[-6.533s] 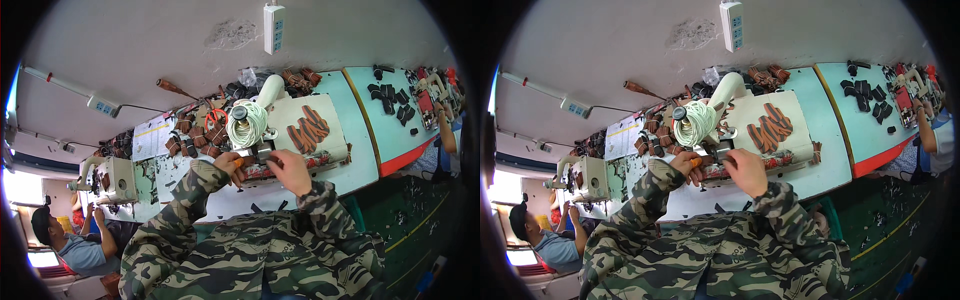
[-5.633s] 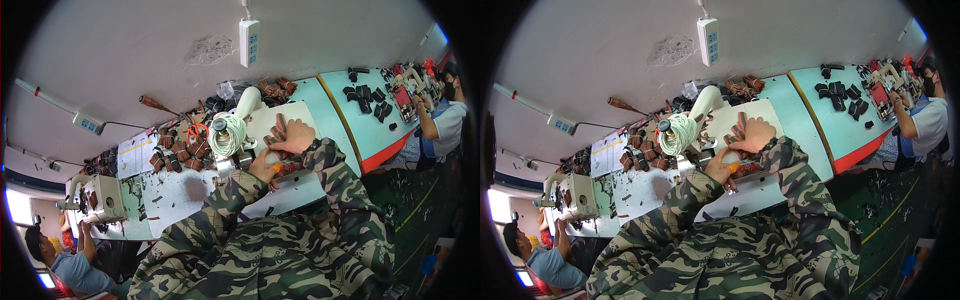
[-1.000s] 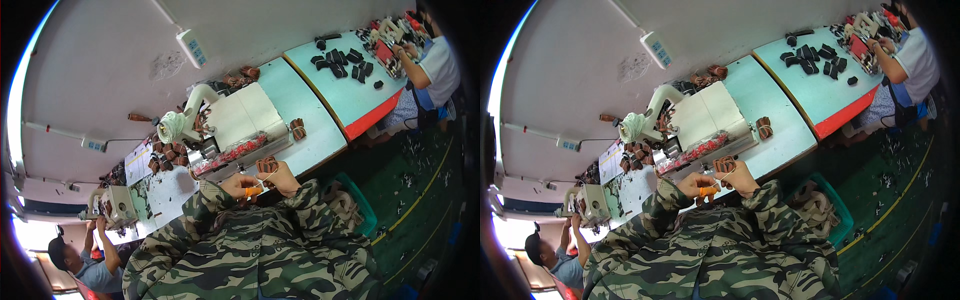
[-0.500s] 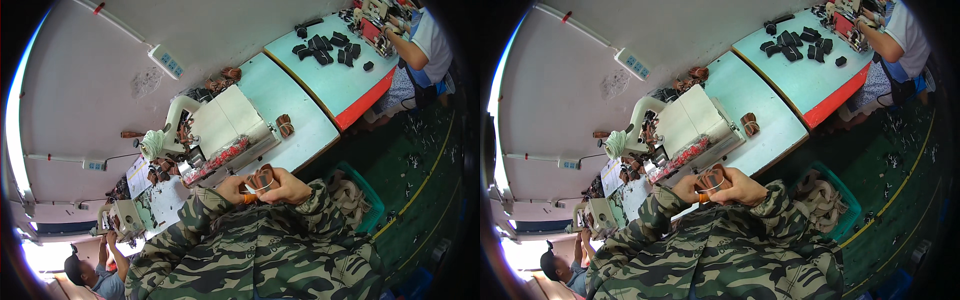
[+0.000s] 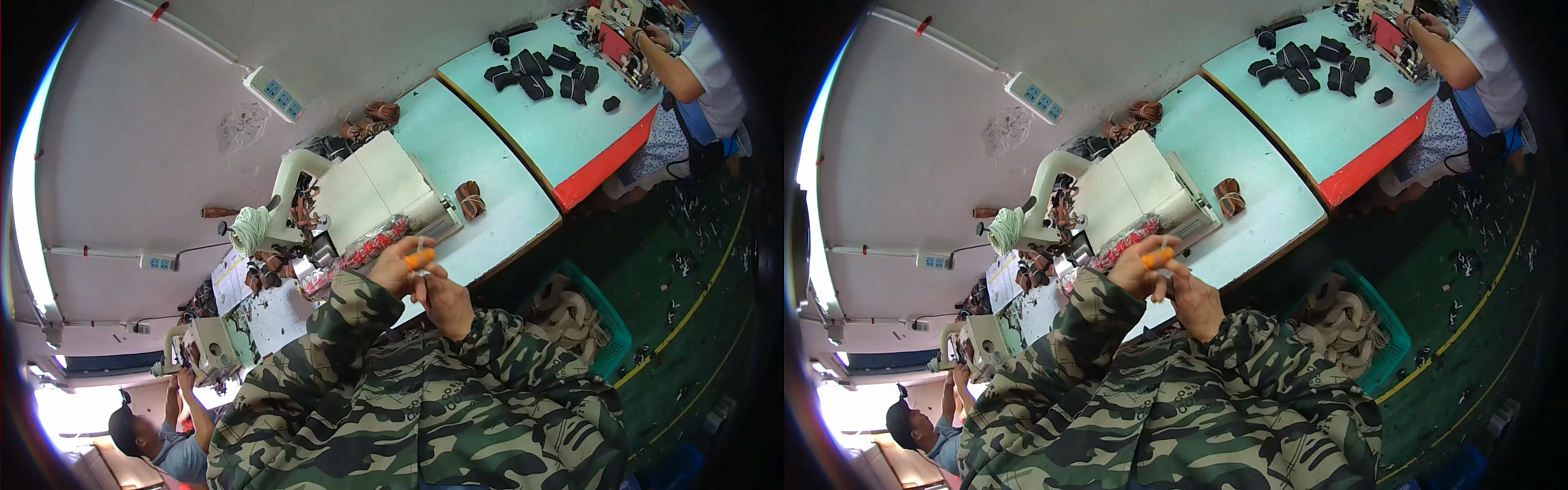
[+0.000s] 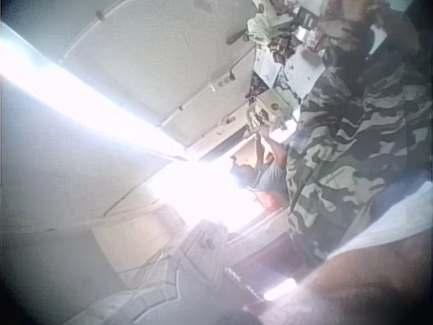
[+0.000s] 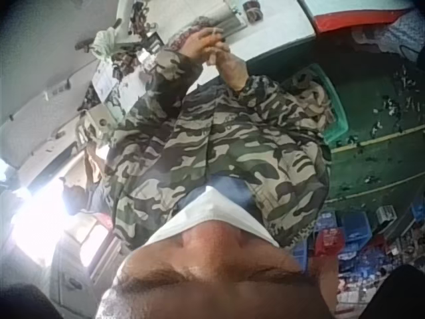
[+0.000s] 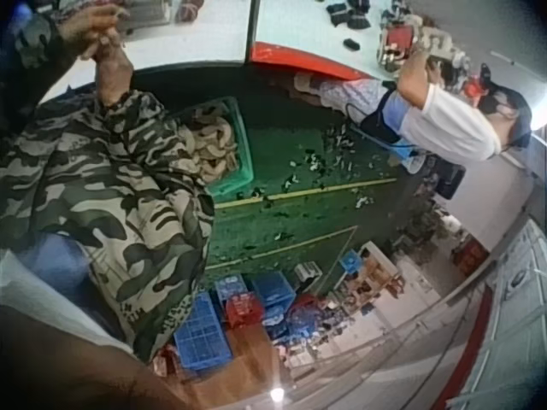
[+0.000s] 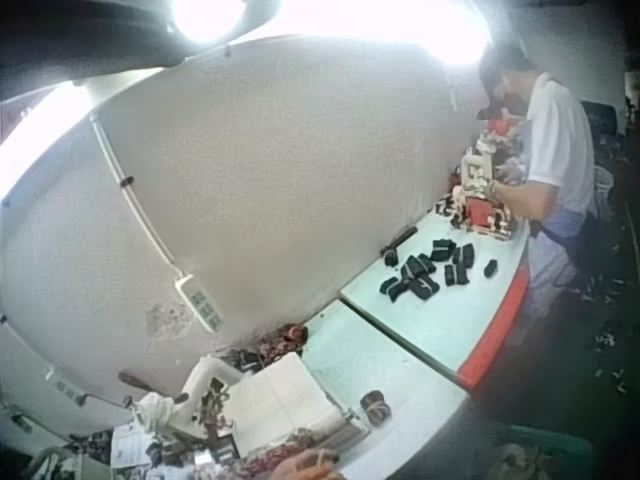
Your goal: The person feeds leather pieces through a skiving machine by hand to bevel their edges, handles bundles of leather straps, and stacks the pieces on the workbench.
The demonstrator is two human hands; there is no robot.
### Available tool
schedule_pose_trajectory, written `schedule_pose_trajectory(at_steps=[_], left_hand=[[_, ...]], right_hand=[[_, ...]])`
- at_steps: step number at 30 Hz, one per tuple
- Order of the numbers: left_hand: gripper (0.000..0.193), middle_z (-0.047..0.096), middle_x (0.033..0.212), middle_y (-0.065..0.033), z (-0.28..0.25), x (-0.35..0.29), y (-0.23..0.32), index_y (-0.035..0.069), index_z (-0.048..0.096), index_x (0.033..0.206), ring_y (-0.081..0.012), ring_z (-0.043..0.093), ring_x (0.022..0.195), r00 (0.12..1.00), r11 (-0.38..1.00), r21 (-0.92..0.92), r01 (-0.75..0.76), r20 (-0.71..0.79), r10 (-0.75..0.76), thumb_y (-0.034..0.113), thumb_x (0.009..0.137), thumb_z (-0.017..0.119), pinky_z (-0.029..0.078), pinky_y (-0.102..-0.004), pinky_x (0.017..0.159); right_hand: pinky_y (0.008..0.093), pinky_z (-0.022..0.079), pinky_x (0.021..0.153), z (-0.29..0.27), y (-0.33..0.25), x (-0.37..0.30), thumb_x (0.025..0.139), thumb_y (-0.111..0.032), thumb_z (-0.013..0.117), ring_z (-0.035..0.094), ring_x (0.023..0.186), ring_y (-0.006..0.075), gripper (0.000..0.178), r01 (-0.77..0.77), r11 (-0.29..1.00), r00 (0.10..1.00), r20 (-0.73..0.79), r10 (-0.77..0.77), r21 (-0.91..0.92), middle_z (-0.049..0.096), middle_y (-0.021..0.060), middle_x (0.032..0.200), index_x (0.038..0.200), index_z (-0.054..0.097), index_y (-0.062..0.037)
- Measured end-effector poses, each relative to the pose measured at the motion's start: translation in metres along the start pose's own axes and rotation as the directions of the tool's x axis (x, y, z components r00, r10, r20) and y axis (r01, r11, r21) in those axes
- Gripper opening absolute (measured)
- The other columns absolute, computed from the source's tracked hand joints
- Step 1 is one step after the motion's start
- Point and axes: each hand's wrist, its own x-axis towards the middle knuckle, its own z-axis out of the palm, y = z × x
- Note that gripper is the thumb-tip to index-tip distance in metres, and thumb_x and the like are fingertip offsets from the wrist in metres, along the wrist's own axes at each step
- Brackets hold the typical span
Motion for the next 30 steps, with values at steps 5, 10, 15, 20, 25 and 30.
schedule_pose_trajectory(at_steps=[5, 10, 15, 20, 25, 30], left_hand=[[0.026, 0.058, 0.070, -0.0031, 0.035, -0.013, -0.033, 0.004, 0.058, 0.105, -0.0098, 0.051, 0.049, 0.952, 0.484, 0.839, -0.250, 0.305, -0.036, 0.013, 0.082, 0.065, 0.040, -0.0234, 0.043], [0.020, 0.053, 0.052, -0.0024, -0.067, -0.015, -0.031, 0.000, 0.060, 0.096, -0.0074, 0.039, 0.034, 0.928, 0.845, 0.452, 0.286, 0.091, -0.362, 0.017, 0.086, 0.061, 0.029, -0.0226, 0.034], [0.017, 0.053, 0.053, -0.0038, -0.096, 0.005, -0.060, 0.002, 0.061, 0.083, -0.0129, 0.045, 0.038, 0.969, 0.843, 0.476, 0.248, -0.125, -0.215, 0.019, 0.086, 0.060, 0.031, -0.0254, 0.037], [0.017, 0.058, 0.068, -0.0208, 0.014, -0.008, -0.090, 0.007, 0.061, 0.086, -0.0378, 0.059, 0.060, 0.948, -0.063, 0.988, -0.138, 0.150, 0.280, 0.022, 0.079, 0.064, 0.046, -0.0427, 0.054], [0.009, 0.055, 0.057, -0.0079, -0.075, -0.009, -0.070, 0.003, 0.059, 0.082, -0.0134, 0.046, 0.038, 0.975, 0.913, 0.351, 0.208, -0.005, -0.221, 0.012, 0.084, 0.058, 0.032, -0.0249, 0.035], [0.007, 0.058, 0.063, -0.0070, -0.036, 0.020, -0.073, 0.003, 0.056, 0.085, -0.0155, 0.053, 0.045, 0.994, 0.543, 0.839, -0.011, -0.052, 0.100, 0.007, 0.080, 0.060, 0.042, -0.0271, 0.043]], right_hand=[[0.0290, 0.045, 0.050, -0.001, 0.047, 0.011, 0.080, -0.005, 0.058, 0.057, 0.058, 0.0169, 0.010, -0.139, 0.927, 0.988, 0.105, 0.109, 0.349, 0.054, 0.0040, 0.068, 0.087, 0.055, -0.0007], [0.0202, 0.037, 0.045, -0.077, 0.043, 0.020, 0.076, 0.000, 0.064, 0.049, 0.055, 0.0072, 0.020, -0.670, 0.186, 0.740, 0.630, 0.235, 0.718, 0.053, -0.0002, 0.070, 0.094, 0.056, -0.0025], [0.0280, 0.046, 0.058, -0.055, 0.028, 0.009, 0.072, -0.013, 0.070, 0.058, 0.065, 0.0162, 0.037, -0.421, 0.649, 0.771, 0.627, -0.112, 0.634, 0.062, 0.0077, 0.078, 0.100, 0.057, 0.0055], [0.0306, 0.047, 0.057, -0.004, 0.065, 0.005, 0.078, -0.016, 0.066, 0.058, 0.062, 0.0164, 0.027, -0.443, 0.768, 0.821, 0.553, 0.141, 0.462, 0.063, 0.0097, 0.072, 0.093, 0.061, 0.0059], [0.0189, 0.041, 0.048, -0.096, 0.043, 0.017, 0.081, -0.008, 0.061, 0.052, 0.060, 0.0061, 0.025, -0.706, 0.296, 0.692, 0.715, 0.100, 0.643, 0.059, 0.0030, 0.075, 0.104, 0.058, 0.0004], [0.0363, 0.049, 0.064, -0.032, 0.034, 0.013, 0.073, -0.007, 0.060, 0.060, 0.066, 0.0229, 0.033, -0.113, 0.991, 0.629, 0.767, 0.127, -0.071, 0.060, 0.0184, 0.074, 0.104, 0.054, 0.0036]])
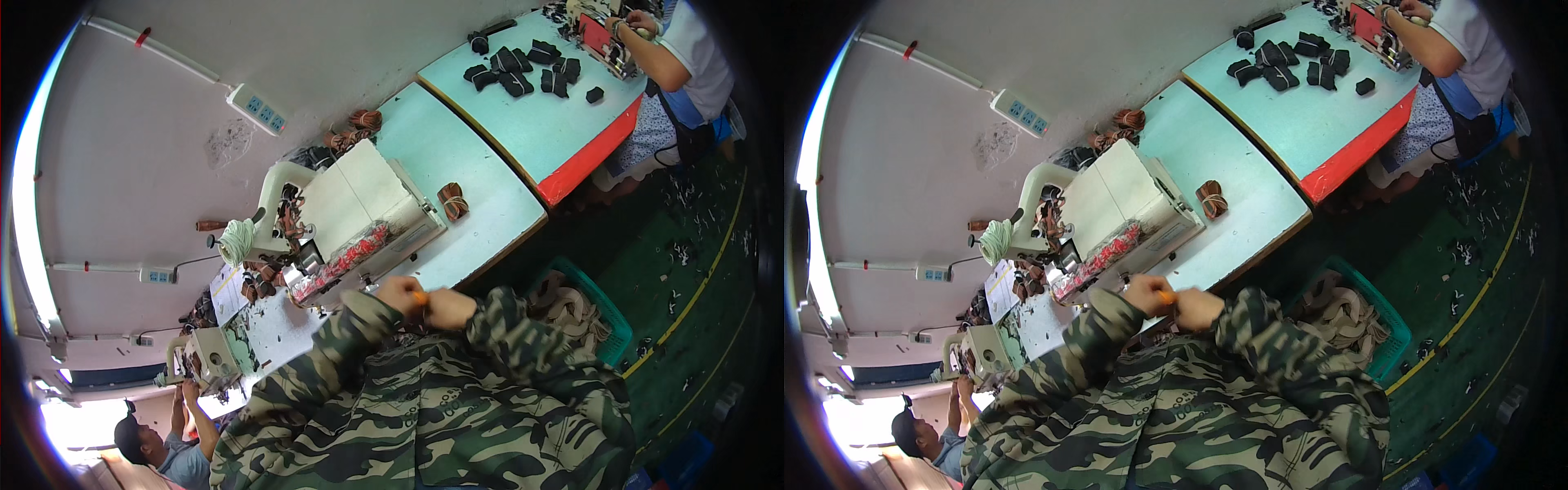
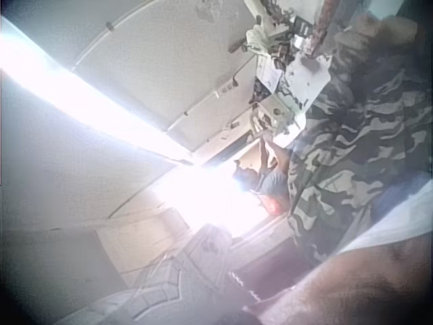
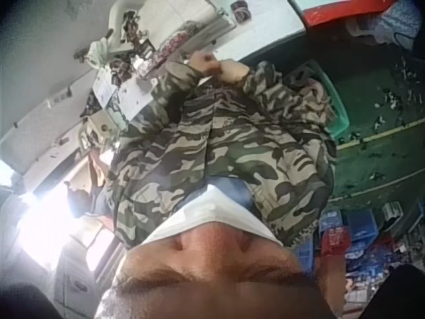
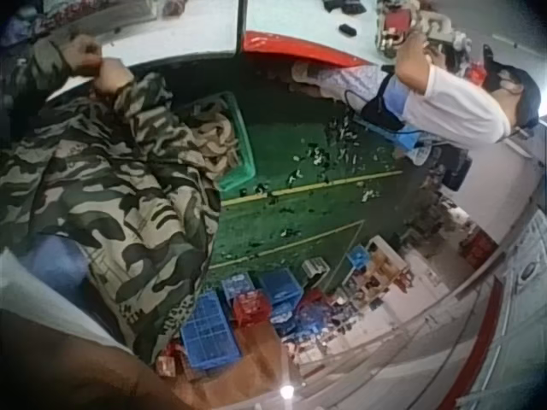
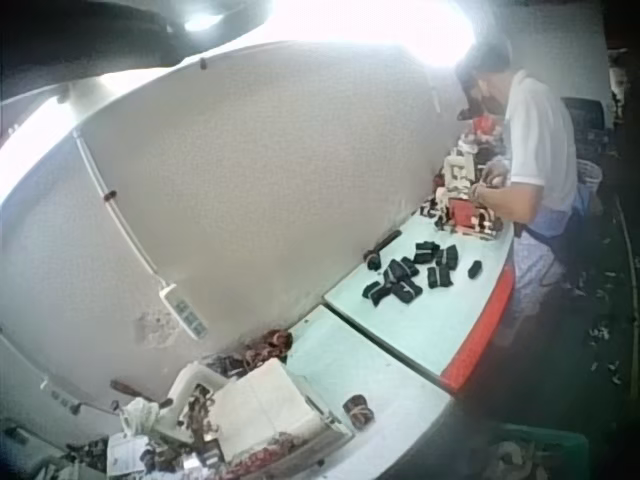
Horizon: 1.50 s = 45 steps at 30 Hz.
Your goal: The person feeds leather pieces through a skiving machine by hand to bevel their edges, handles bundles of leather straps, and stacks the pieces on the workbench.
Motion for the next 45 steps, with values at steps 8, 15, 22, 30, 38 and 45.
schedule_pose_trajectory(at_steps=[8, 15, 22, 30, 38, 45], left_hand=[[0.052, 0.065, 0.094, -0.0142, 0.025, -0.014, 0.008, 0.005, 0.039, 0.129, -0.0224, 0.068, 0.075, 0.794, 0.798, 0.493, -0.348, -0.298, 0.530, 0.011, 0.082, 0.062, 0.054, -0.0293, 0.066], [0.033, 0.067, 0.081, -0.0152, 0.007, -0.067, -0.053, 0.003, 0.048, 0.121, -0.0204, 0.065, 0.053, 0.888, 0.882, -0.259, 0.393, -0.142, -0.437, 0.010, 0.089, 0.052, 0.053, -0.0313, 0.047], [0.030, 0.066, 0.077, -0.0199, -0.030, -0.147, -0.178, 0.004, 0.051, 0.118, -0.0239, 0.062, 0.045, 0.678, 0.699, -0.556, 0.450, -0.297, -0.673, 0.016, 0.091, 0.050, 0.045, -0.0317, 0.034], [0.036, 0.062, 0.101, -0.0171, -0.090, -0.112, -0.227, -0.001, 0.045, 0.123, -0.0297, 0.068, 0.077, 0.708, 0.634, -0.712, 0.302, -0.278, -0.649, 0.015, 0.091, 0.047, 0.056, -0.0372, 0.053], [0.038, 0.065, 0.098, -0.0132, -0.101, -0.090, -0.232, -0.002, 0.049, 0.120, -0.0214, 0.068, 0.076, 0.871, 0.525, -0.803, 0.280, -0.016, -0.490, 0.022, 0.091, 0.054, 0.056, -0.0311, 0.054], [0.030, 0.066, 0.088, -0.0143, -0.094, -0.102, -0.261, 0.001, 0.053, 0.115, -0.0199, 0.067, 0.062, 0.929, 0.616, -0.767, 0.180, -0.074, -0.363, 0.021, 0.093, 0.049, 0.054, -0.0277, 0.045]], right_hand=[[0.0288, 0.046, 0.046, -0.053, 0.084, 0.017, 0.082, -0.016, 0.057, 0.058, 0.067, 0.0167, 0.038, 0.161, 0.593, 0.794, -0.460, 0.397, 0.789, 0.056, 0.0110, 0.094, 0.113, 0.044, 0.0022], [0.0457, 0.046, 0.081, -0.081, 0.108, 0.051, 0.081, -0.020, 0.063, 0.052, 0.101, 0.0362, 0.048, -0.473, 0.874, 0.498, -0.784, 0.369, 0.111, 0.048, 0.0178, 0.113, 0.122, 0.044, -0.0026], [0.0404, 0.048, 0.076, -0.072, 0.073, 0.023, 0.077, -0.018, 0.069, 0.056, 0.095, 0.0294, 0.046, -0.386, 0.921, 0.402, -0.908, 0.123, -0.046, 0.054, 0.0138, 0.105, 0.117, 0.051, -0.0030], [0.0383, 0.051, 0.073, -0.067, -0.225, -0.012, 0.084, -0.044, 0.061, 0.061, 0.083, 0.0343, 0.057, 0.600, 0.325, 0.399, 0.078, -0.913, 0.731, 0.061, 0.0197, 0.104, 0.102, 0.060, 0.0096], [0.0283, 0.046, 0.043, 0.017, -0.345, 0.031, 0.085, -0.013, 0.063, 0.060, 0.056, 0.0248, 0.025, 0.713, -0.075, 0.324, -0.423, -0.846, 0.697, 0.063, 0.0194, 0.079, 0.087, 0.063, 0.0122], [0.0271, 0.044, 0.041, 0.071, -0.397, 0.087, 0.081, -0.001, 0.061, 0.056, 0.053, 0.0206, 0.008, 0.668, -0.024, 0.450, -0.430, -0.783, 0.744, 0.060, 0.0109, 0.067, 0.082, 0.064, 0.0066]])
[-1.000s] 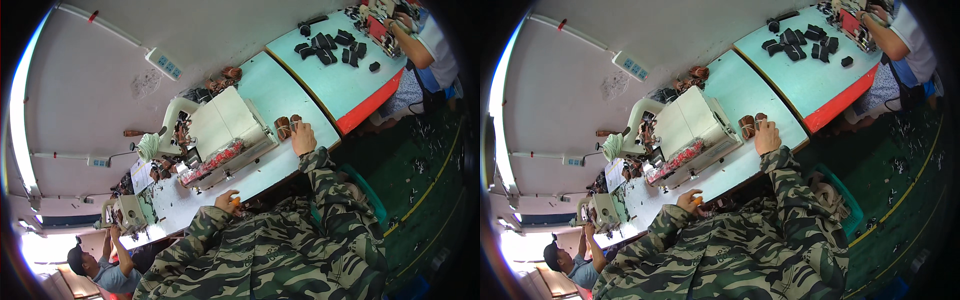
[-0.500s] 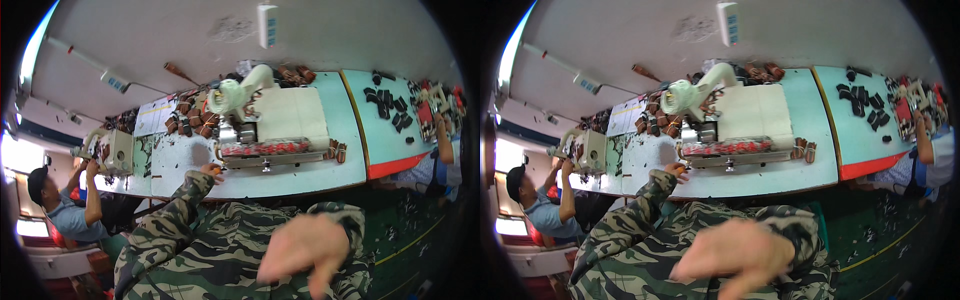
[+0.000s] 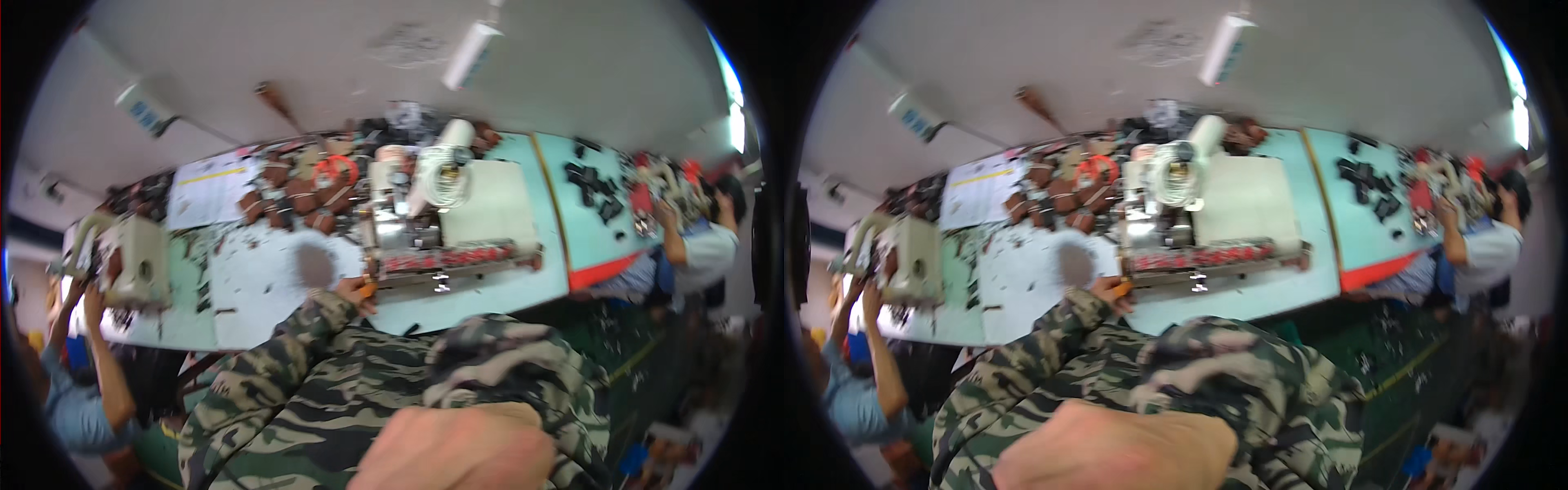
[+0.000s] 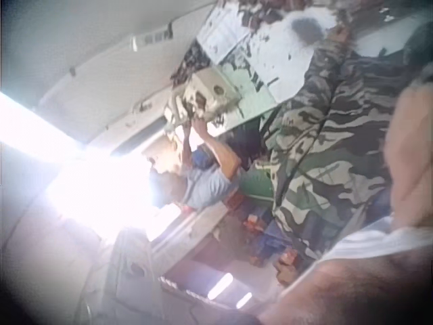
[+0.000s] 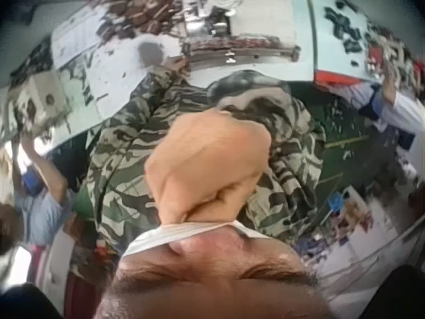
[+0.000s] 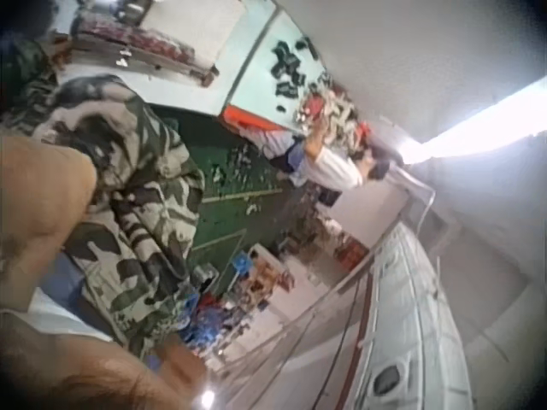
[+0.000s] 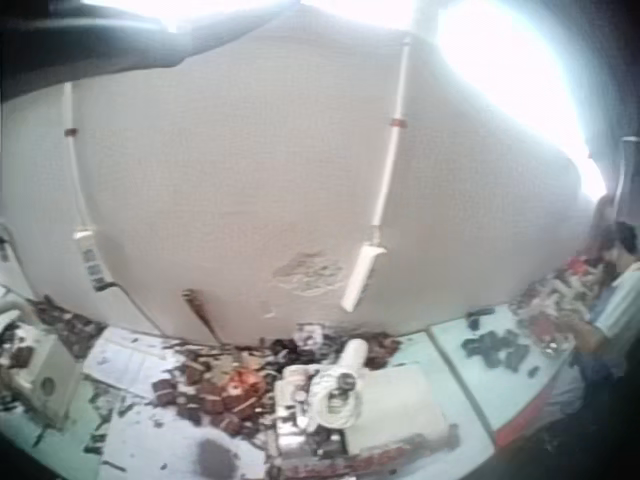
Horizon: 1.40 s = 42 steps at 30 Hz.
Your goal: The person feeds leather pieces through a skiving machine by hand to bevel their edges, handles bundles of leather straps, and stacks the pieces on the workbench.
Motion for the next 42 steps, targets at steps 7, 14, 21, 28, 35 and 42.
schedule_pose_trajectory(at_steps=[7, 14, 21, 28, 35, 42], left_hand=[[0.033, 0.064, 0.083, -0.0096, 0.025, 0.004, 0.024, 0.005, 0.055, 0.116, -0.0203, 0.067, 0.060, 0.992, 0.998, 0.063, 0.024, 0.121, -0.032, 0.026, 0.091, 0.050, 0.053, -0.0281, 0.044], [0.031, 0.065, 0.089, -0.0120, -0.059, 0.003, 0.024, 0.010, 0.058, 0.112, -0.0232, 0.067, 0.069, 0.594, 0.505, 0.773, -0.383, -0.213, 0.776, 0.013, 0.081, 0.060, 0.053, -0.0367, 0.058], [0.028, 0.056, 0.104, -0.0046, -0.068, 0.025, 0.091, 0.015, 0.059, 0.104, -0.0295, 0.062, 0.081, 0.589, 0.295, 0.942, -0.161, -0.148, 0.794, 0.012, 0.076, 0.061, 0.051, -0.0398, 0.068], [0.022, 0.054, 0.107, -0.0089, -0.064, 0.034, 0.084, 0.012, 0.055, 0.102, -0.0309, 0.063, 0.077, 0.562, 0.193, 0.961, -0.200, -0.049, 0.826, 0.017, 0.081, 0.058, 0.052, -0.0413, 0.067], [0.031, 0.056, 0.098, -0.0135, -0.106, 0.015, 0.141, 0.007, 0.057, 0.102, -0.0350, 0.060, 0.084, 0.478, 0.497, 0.867, -0.045, -0.418, 0.772, 0.026, 0.080, 0.066, 0.049, -0.0428, 0.070], [0.039, 0.062, 0.094, -0.0208, -0.118, 0.044, 0.135, 0.001, 0.059, 0.100, -0.0354, 0.060, 0.091, 0.606, 0.607, 0.784, 0.129, -0.547, 0.578, 0.031, 0.077, 0.068, 0.049, -0.0418, 0.079]], right_hand=[[0.0253, 0.043, 0.036, -0.020, 0.001, 0.019, 0.086, -0.016, 0.063, 0.056, 0.047, 0.0194, 0.023, -0.071, 0.973, 0.994, 0.063, 0.087, -0.218, 0.063, 0.0146, 0.070, 0.081, 0.064, 0.0062], [0.0299, 0.051, 0.065, -0.063, -0.008, -0.034, 0.080, -0.014, 0.065, 0.063, 0.076, 0.0241, 0.033, -0.566, 0.596, 0.709, 0.032, 0.705, -0.570, 0.063, 0.0126, 0.097, 0.108, 0.059, 0.0018], [0.0313, 0.049, 0.062, -0.200, 0.001, -0.249, 0.081, -0.022, 0.066, 0.064, 0.070, 0.0202, 0.041, -0.867, -0.355, 0.251, -0.922, 0.294, -0.350, 0.066, 0.0124, 0.092, 0.111, 0.055, 0.0023], [0.0251, 0.044, 0.043, -0.237, 0.035, -0.263, 0.079, -0.024, 0.067, 0.062, 0.059, 0.0139, 0.037, -0.998, 0.054, -0.004, -0.948, 0.319, 0.023, 0.063, 0.0080, 0.078, 0.101, 0.055, 0.0043], [0.0259, 0.037, 0.038, -0.269, 0.061, -0.305, 0.075, -0.007, 0.061, 0.049, 0.041, 0.0111, 0.011, -0.987, 0.091, 0.145, -0.978, 0.152, -0.132, 0.055, 0.0050, 0.055, 0.077, 0.057, 0.0029], [0.0256, 0.038, 0.037, -0.271, 0.060, -0.310, 0.075, -0.005, 0.060, 0.049, 0.042, 0.0118, 0.010, -0.987, 0.161, 0.058, -0.979, 0.195, -0.027, 0.055, 0.0053, 0.057, 0.078, 0.055, 0.0027]])
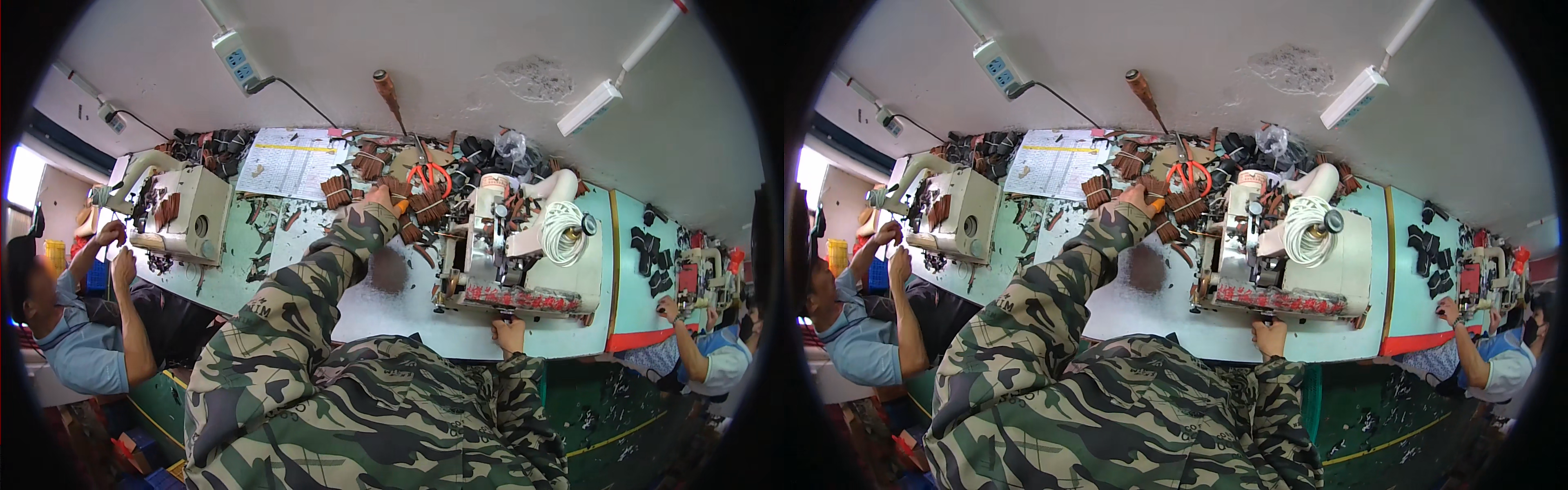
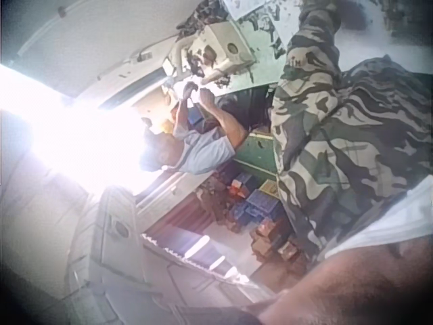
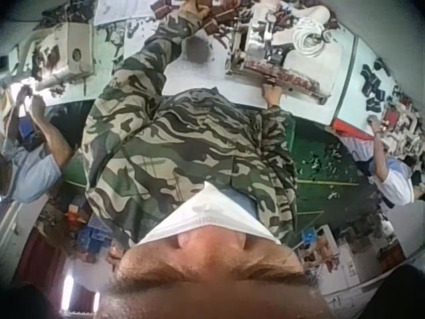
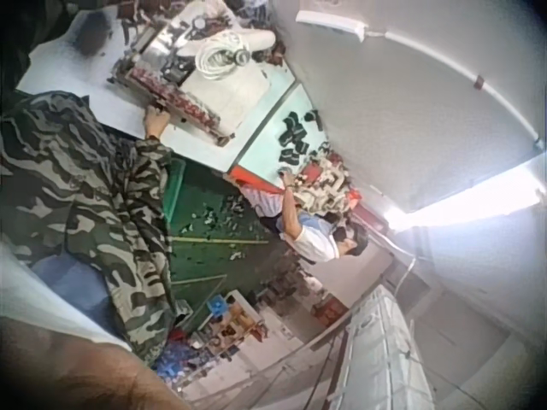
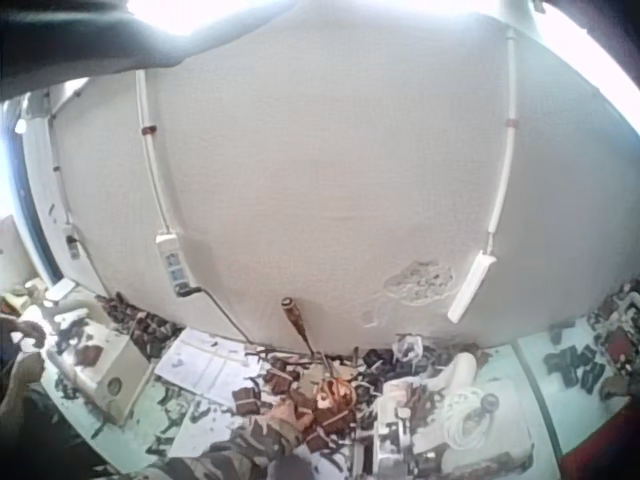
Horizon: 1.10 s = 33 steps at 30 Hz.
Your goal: The person feeds leather pieces through a skiving machine by hand to bevel their edges, handles bundles of leather straps, and stacks the pieces on the workbench.
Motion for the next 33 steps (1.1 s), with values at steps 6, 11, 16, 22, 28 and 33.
schedule_pose_trajectory(at_steps=[6, 11, 16, 22, 28, 33], left_hand=[[0.027, 0.063, 0.092, -0.0169, -0.006, -0.004, -0.077, 0.007, 0.062, 0.096, -0.0335, 0.061, 0.089, 0.988, 0.990, -0.139, 0.005, -0.155, -0.026, 0.027, 0.077, 0.065, 0.049, -0.0430, 0.078], [0.039, 0.066, 0.084, -0.0158, -0.021, -0.005, -0.055, 0.005, 0.063, 0.092, -0.0336, 0.064, 0.084, 0.975, 0.975, 0.080, 0.206, 0.070, -0.211, 0.036, 0.072, 0.073, 0.051, -0.0404, 0.074], [0.040, 0.067, 0.088, -0.0149, -0.012, 0.004, -0.082, 0.006, 0.065, 0.099, -0.0309, 0.065, 0.085, 0.974, 0.959, -0.183, 0.215, 0.116, -0.196, 0.034, 0.072, 0.072, 0.051, -0.0400, 0.076], [0.037, 0.060, 0.100, -0.0167, -0.017, -0.015, -0.071, 0.008, 0.057, 0.107, -0.0347, 0.062, 0.089, 0.995, 0.987, -0.125, 0.104, 0.004, -0.104, 0.024, 0.076, 0.067, 0.050, -0.0419, 0.078], [0.055, 0.051, 0.110, -0.0145, -0.035, -0.019, -0.018, 0.005, 0.048, 0.119, -0.0337, 0.056, 0.097, 0.983, 0.976, -0.161, -0.149, -0.133, 0.129, 0.031, 0.076, 0.070, 0.046, -0.0431, 0.081], [0.060, 0.051, 0.114, -0.0125, -0.020, -0.012, 0.006, 0.004, 0.048, 0.115, -0.0300, 0.044, 0.113, 0.984, 0.975, 0.134, -0.180, 0.018, 0.179, 0.039, 0.072, 0.070, 0.034, -0.0432, 0.094]], right_hand=[[0.0256, 0.037, 0.038, 0.001, -0.025, -0.008, 0.073, -0.004, 0.061, 0.048, 0.041, 0.0117, 0.009, -0.074, 0.997, 0.997, 0.015, 0.074, 0.004, 0.053, 0.0045, 0.056, 0.076, 0.055, 0.0020], [0.0252, 0.036, 0.037, 0.000, -0.021, -0.008, 0.075, -0.006, 0.062, 0.048, 0.041, 0.0115, 0.010, -0.087, 0.996, 0.996, -0.002, 0.087, 0.016, 0.053, 0.0043, 0.057, 0.077, 0.055, -0.0001], [0.0251, 0.034, 0.035, 0.004, -0.024, -0.009, 0.075, -0.007, 0.061, 0.048, 0.041, 0.0120, 0.011, -0.118, 0.993, 0.993, -0.009, 0.118, -0.020, 0.053, 0.0046, 0.057, 0.082, 0.054, -0.0014], [0.0261, 0.034, 0.036, -0.006, -0.022, -0.005, 0.076, -0.007, 0.061, 0.046, 0.041, 0.0124, 0.009, -0.147, 0.989, 0.988, 0.041, 0.147, 0.003, 0.051, 0.0045, 0.056, 0.078, 0.054, -0.0020], [0.0258, 0.032, 0.036, 0.000, -0.027, -0.009, 0.076, -0.006, 0.059, 0.046, 0.041, 0.0125, 0.007, -0.152, 0.988, 0.988, -0.001, 0.152, -0.003, 0.050, 0.0040, 0.056, 0.076, 0.053, -0.0020], [0.0265, 0.034, 0.036, 0.003, -0.012, -0.006, 0.075, -0.005, 0.059, 0.047, 0.041, 0.0122, 0.007, -0.011, 0.997, 0.998, -0.058, 0.006, -0.072, 0.051, 0.0043, 0.055, 0.077, 0.053, -0.0010]])
